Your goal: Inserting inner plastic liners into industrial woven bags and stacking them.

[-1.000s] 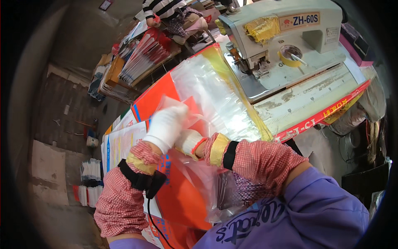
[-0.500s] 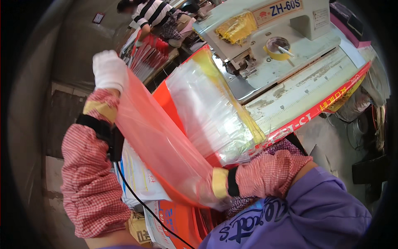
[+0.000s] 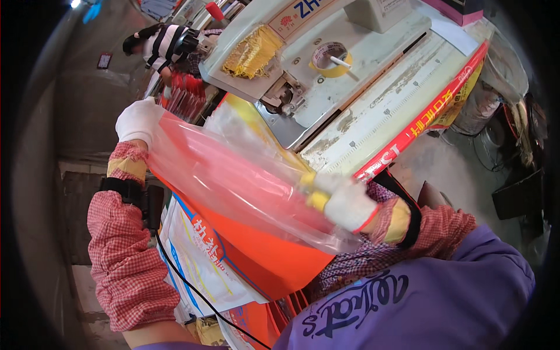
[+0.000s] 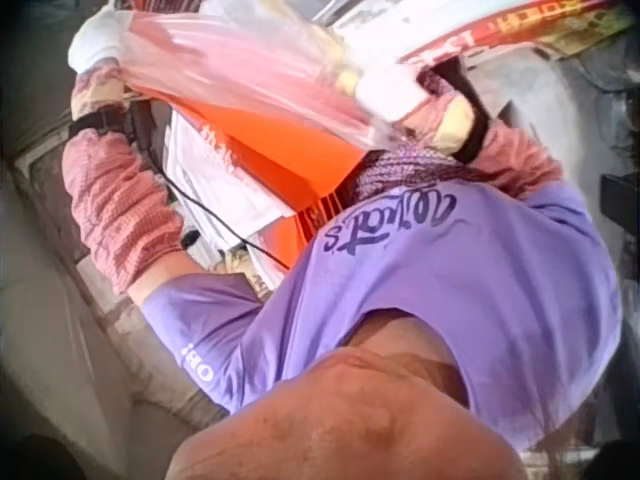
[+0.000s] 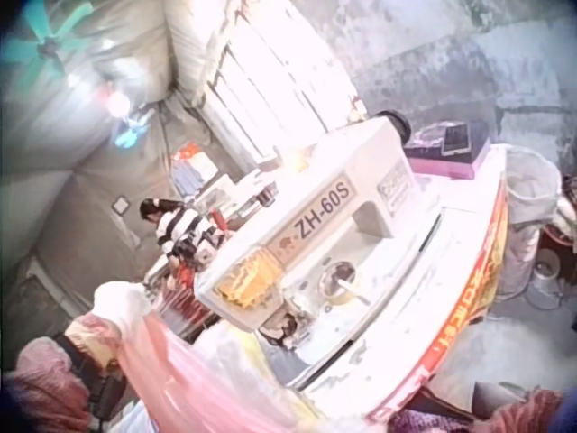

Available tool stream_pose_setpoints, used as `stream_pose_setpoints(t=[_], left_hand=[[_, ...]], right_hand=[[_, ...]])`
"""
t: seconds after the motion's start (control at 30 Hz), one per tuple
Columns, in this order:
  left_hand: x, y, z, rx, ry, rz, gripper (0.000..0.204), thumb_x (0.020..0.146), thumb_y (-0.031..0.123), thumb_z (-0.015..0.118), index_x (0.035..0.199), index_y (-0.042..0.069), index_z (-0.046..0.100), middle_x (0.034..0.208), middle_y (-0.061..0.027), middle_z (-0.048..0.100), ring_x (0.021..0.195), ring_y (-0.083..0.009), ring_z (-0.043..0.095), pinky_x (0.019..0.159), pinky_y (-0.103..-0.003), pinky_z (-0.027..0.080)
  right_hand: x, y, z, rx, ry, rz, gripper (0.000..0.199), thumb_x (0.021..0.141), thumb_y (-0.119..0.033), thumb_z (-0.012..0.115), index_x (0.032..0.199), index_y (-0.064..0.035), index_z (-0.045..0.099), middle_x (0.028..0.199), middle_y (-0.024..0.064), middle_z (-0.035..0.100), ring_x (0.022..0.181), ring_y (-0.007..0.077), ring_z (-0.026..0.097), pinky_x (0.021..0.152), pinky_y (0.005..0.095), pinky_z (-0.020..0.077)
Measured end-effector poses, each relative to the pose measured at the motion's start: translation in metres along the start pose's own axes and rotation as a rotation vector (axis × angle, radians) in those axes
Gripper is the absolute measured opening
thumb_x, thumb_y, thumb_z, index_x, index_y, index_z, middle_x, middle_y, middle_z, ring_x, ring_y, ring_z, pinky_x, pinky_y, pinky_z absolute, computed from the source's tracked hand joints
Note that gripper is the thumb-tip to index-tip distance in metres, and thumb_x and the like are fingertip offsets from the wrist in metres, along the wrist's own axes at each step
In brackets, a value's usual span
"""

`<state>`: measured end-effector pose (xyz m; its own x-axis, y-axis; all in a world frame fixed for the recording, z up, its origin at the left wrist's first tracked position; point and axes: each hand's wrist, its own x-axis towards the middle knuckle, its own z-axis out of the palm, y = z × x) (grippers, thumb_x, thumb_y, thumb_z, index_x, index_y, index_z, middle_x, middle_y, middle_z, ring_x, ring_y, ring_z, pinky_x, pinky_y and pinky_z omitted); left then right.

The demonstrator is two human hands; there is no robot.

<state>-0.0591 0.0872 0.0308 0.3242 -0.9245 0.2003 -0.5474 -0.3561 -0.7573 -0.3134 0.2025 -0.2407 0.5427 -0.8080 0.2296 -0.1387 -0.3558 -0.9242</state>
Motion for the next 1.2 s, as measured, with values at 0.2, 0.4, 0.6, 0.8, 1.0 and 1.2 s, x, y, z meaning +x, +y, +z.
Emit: stream_pose_setpoints(t=[0.2,0.4,0.6,0.8,1.0,1.2], left_hand=[[0.009,0.029,0.006,0.002,0.025,0.114,0.029,0.082,0.027,0.041,0.097,0.011,0.062,0.099,-0.0140,0.062,0.094,-0.0332,0.058,0.079,-0.043,0.047],[0.004,0.016,0.008,0.036,0.061,0.133,0.025,0.084,0.023,0.041,0.096,0.012,0.060,0.098,-0.0140,0.062,0.091,-0.0333,0.060,0.077,-0.042,0.048],[0.011,0.027,0.012,-0.006,0.091,0.215,0.023,0.086,0.024,0.040,0.094,0.012,0.057,0.094,-0.0152,0.062,0.091,-0.0330,0.059,0.076,-0.043,0.047],[0.010,-0.003,0.000,-0.315,-0.096,0.030,0.023,0.084,0.020,0.044,0.094,0.005,0.058,0.093,-0.0182,0.061,0.091,-0.0361,0.057,0.078,-0.041,0.045],[0.105,-0.063,0.066,0.566,-0.149,0.480,0.018,0.077,0.022,0.056,0.081,0.010,0.069,0.089,-0.0116,0.065,0.083,-0.0270,0.063,0.071,-0.034,0.050],[0.060,0.110,0.107,-0.325,0.186,0.077,0.027,0.084,0.022,0.042,0.100,0.009,0.060,0.101,-0.0183,0.061,0.089,-0.0348,0.062,0.073,-0.043,0.052]], right_hand=[[0.049,0.006,-0.032,-0.164,0.093,0.040,0.065,0.072,-0.025,0.066,0.127,-0.0042,0.038,0.097,0.0171,0.059,0.093,0.0320,0.057,0.080,0.0365,0.0454],[0.074,-0.024,-0.044,0.017,-0.373,0.220,0.068,0.071,-0.022,0.067,0.127,0.0011,0.037,0.085,0.0125,0.063,0.075,0.0240,0.061,0.066,0.0314,0.0479],[0.067,0.002,0.009,0.265,-0.300,0.329,0.041,0.073,-0.018,0.059,0.111,-0.0027,0.055,0.078,0.0147,0.063,0.066,0.0255,0.062,0.058,0.0331,0.0498],[0.078,-0.025,-0.016,-0.140,-0.461,0.203,0.029,0.075,-0.025,0.054,0.097,-0.0078,0.061,0.080,0.0144,0.064,0.074,0.0276,0.062,0.066,0.0382,0.0485],[0.073,-0.052,0.026,-0.009,-0.265,-0.005,0.023,0.076,-0.024,0.053,0.090,-0.0051,0.054,0.087,0.0152,0.060,0.079,0.0305,0.061,0.069,0.0427,0.0470],[0.061,-0.077,0.004,0.007,-0.269,0.067,0.019,0.080,-0.020,0.049,0.094,-0.0071,0.047,0.088,0.0174,0.057,0.080,0.0322,0.059,0.066,0.0427,0.0452]])
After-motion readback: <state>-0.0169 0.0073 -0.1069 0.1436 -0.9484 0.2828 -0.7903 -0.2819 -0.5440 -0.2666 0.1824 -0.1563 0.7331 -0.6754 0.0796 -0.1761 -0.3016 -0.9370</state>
